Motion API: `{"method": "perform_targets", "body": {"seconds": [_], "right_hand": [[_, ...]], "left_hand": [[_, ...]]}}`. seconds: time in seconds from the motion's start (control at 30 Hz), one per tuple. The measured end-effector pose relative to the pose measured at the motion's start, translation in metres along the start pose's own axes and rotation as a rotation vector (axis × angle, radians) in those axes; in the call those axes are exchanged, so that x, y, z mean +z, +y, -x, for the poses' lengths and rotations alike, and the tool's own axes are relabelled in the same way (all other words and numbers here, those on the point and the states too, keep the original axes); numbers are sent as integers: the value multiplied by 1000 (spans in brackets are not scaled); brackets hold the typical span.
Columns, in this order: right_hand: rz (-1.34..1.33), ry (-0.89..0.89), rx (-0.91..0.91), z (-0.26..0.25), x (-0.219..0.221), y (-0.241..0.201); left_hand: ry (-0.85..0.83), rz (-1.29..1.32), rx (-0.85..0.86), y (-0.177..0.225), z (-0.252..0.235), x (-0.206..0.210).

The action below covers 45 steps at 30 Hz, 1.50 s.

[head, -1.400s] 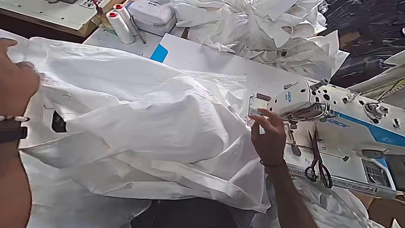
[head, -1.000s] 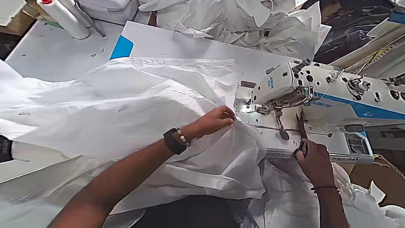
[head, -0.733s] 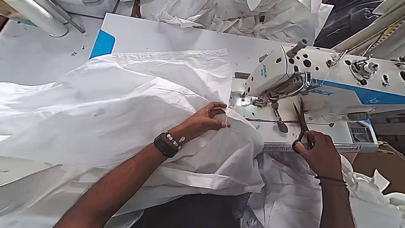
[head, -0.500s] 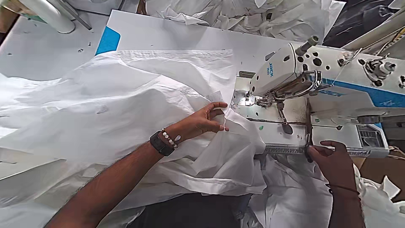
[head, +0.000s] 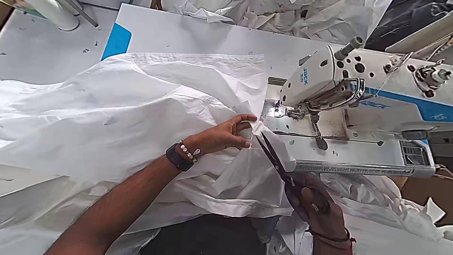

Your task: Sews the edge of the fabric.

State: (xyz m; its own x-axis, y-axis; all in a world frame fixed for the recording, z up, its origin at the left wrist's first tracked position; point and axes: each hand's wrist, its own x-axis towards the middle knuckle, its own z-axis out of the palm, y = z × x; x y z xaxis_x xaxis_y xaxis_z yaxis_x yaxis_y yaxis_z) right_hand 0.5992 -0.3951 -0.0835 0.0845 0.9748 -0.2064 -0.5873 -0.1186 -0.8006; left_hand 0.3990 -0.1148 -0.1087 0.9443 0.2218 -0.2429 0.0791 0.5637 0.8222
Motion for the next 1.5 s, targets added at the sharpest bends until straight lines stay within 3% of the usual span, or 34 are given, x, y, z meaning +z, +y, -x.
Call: {"method": "perform_targets", "body": {"seconds": [0.13,0.2,0.27,0.37,0.4,0.47,0.53,0.63,0.67,0.73,0.8,0.87,0.93,1.0,1.03,1.07,1.1,1.17,1.23,1.27,1.33,1.4,1.5], "right_hand": [[94,-186,78,-25,8,-11],[140,-232,34,-14,12,-21],[231,-102,-61,12,12,-40],[468,325,-91,39,-4,-64],[620,448,-49,37,-14,-69],[1056,647,46,17,-41,-70],[1474,764,147,-8,-63,-73],[1820,850,287,-37,-49,-84],[1872,832,247,-40,-36,-84],[1851,686,-73,-44,4,-73],[1707,328,-388,-53,42,-38],[1787,89,-419,-69,50,8],[2004,171,-335,-65,32,51],[2066,379,-489,-48,24,79],[2019,392,-514,-37,27,94],[1971,342,-393,-25,34,110],[1904,252,-139,-19,39,123],[1599,41,614,-36,46,128],[1370,26,929,-64,41,132],[1331,44,890,-70,35,141],[1280,162,572,-75,28,166],[1267,160,569,-88,40,160],[1448,-139,783,-104,68,138]], "left_hand": [[4,-78,3,2,4,4],[-28,-276,6,0,11,7],[-128,-587,66,-11,27,21],[-508,-871,17,-6,47,37],[-554,-905,31,7,45,40],[-385,-966,168,49,24,43],[-65,-1240,218,104,-14,38],[315,-1676,-33,135,-90,-2],[388,-1770,-101,126,-112,-24],[505,-1821,-122,106,-141,-73],[682,-1807,72,91,-154,-120],[815,-1772,163,100,-150,-150],[804,-1767,152,106,-133,-169],[759,-1778,181,106,-111,-171],[738,-1795,193,97,-96,-165],[708,-1815,201,83,-78,-153],[666,-1838,212,66,-60,-136],[563,-1865,208,29,-20,-92],[487,-1858,246,-4,10,-57],[467,-1840,266,-17,18,-44],[460,-1791,297,-26,19,-24],[535,-1762,350,-13,-3,-14],[592,-1712,319,12,-47,-11]]}}
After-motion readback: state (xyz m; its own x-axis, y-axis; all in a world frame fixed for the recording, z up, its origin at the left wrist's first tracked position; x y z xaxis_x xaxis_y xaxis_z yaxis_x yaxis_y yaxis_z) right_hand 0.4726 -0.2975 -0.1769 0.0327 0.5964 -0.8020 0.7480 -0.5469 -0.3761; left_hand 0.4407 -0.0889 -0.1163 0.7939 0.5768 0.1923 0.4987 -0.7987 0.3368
